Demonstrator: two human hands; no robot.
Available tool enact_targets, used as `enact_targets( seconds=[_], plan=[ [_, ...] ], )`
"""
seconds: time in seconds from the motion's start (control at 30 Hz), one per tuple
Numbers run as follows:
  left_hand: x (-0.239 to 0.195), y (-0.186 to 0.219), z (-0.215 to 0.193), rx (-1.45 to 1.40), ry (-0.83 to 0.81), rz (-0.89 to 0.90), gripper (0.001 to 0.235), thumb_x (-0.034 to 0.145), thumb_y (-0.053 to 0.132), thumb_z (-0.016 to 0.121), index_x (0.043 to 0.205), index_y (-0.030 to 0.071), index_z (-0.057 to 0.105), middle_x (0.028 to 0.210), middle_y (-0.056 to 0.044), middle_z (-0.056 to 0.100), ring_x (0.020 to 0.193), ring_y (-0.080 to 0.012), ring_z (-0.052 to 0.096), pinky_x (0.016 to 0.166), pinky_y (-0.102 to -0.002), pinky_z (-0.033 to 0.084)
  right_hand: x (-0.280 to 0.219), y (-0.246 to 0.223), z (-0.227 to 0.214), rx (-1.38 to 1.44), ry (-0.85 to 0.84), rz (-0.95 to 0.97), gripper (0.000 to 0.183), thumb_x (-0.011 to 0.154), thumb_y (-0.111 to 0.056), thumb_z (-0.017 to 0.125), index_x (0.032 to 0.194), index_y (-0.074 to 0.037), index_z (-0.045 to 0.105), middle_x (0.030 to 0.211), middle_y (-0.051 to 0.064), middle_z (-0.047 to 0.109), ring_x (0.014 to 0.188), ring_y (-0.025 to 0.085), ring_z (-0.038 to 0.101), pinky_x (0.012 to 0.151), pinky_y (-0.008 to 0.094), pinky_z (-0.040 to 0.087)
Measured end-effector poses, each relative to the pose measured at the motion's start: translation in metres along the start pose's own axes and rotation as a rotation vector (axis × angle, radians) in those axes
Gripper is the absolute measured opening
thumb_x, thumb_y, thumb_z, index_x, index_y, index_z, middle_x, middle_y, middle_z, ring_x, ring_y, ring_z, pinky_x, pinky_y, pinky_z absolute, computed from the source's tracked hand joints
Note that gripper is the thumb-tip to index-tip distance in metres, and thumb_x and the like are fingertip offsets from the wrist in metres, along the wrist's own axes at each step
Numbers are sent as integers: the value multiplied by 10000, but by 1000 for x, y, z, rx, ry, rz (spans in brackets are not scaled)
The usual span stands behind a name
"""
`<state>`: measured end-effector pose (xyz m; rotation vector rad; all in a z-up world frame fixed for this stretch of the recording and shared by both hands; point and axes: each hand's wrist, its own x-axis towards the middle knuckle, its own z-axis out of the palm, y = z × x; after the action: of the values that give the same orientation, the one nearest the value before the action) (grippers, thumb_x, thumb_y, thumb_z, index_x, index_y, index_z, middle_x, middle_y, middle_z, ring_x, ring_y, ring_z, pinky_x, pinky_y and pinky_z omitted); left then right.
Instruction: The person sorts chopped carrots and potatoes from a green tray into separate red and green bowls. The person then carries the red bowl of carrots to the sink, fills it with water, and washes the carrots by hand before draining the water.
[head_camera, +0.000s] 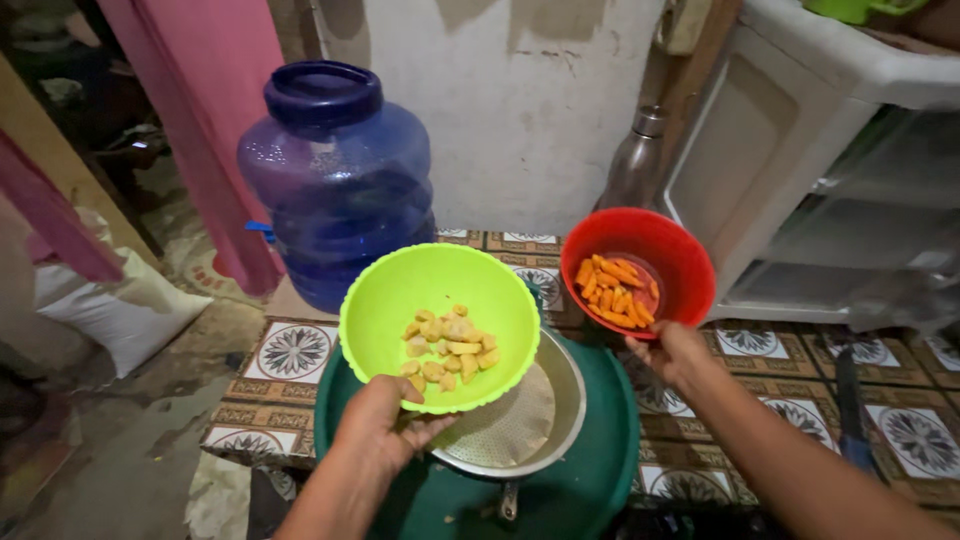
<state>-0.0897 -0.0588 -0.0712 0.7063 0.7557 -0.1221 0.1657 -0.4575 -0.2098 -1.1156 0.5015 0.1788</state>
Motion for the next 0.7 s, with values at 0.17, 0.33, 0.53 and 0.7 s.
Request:
enact_targets(
  seconds=[0.17, 0.33, 0.53, 0.7],
  plan=[
    [3, 8, -6, 19, -40, -5, 656, 728, -85, 420, 1376, -16, 499, 1321, -269, 626, 1155, -479, 669, 952, -591, 586, -93, -23, -1, -88, -34, -44, 327, 975, -14, 461, 1298, -6, 508, 1238, 179, 628, 1004, 276, 680, 737, 367, 628],
    [15, 25, -18, 77, -89, -85, 645, 738, -76, 424, 1374, -7, 504, 1320, -255, 625, 1152, -469, 668, 928, -591, 594, -188, 8, -8, -155, -13, 26, 319, 987, -73, 503, 1285, 39, 532, 1019, 254, 649, 762, 302, 664, 617, 355, 560],
    [50, 35, -31, 192, -45, -199, 594, 796, -84, 437, 1381, 14, 469, 1328, -268, 577, 1166, -484, 641, 948, -618, 581, -269, 51, -2, -108, 141, -26, 277, 972, -97, 486, 1209, 15, 575, 880, 213, 674, 627, 245, 647, 532, 336, 505],
    [79, 31, -37, 352, -132, -223, 545, 834, -56, 466, 1375, 9, 493, 1291, -263, 615, 1129, -481, 665, 920, -618, 579, -305, 63, 10, 3, 250, -65, 245, 990, -86, 487, 1175, 50, 572, 929, 176, 694, 679, 232, 665, 631, 350, 562]
  ],
)
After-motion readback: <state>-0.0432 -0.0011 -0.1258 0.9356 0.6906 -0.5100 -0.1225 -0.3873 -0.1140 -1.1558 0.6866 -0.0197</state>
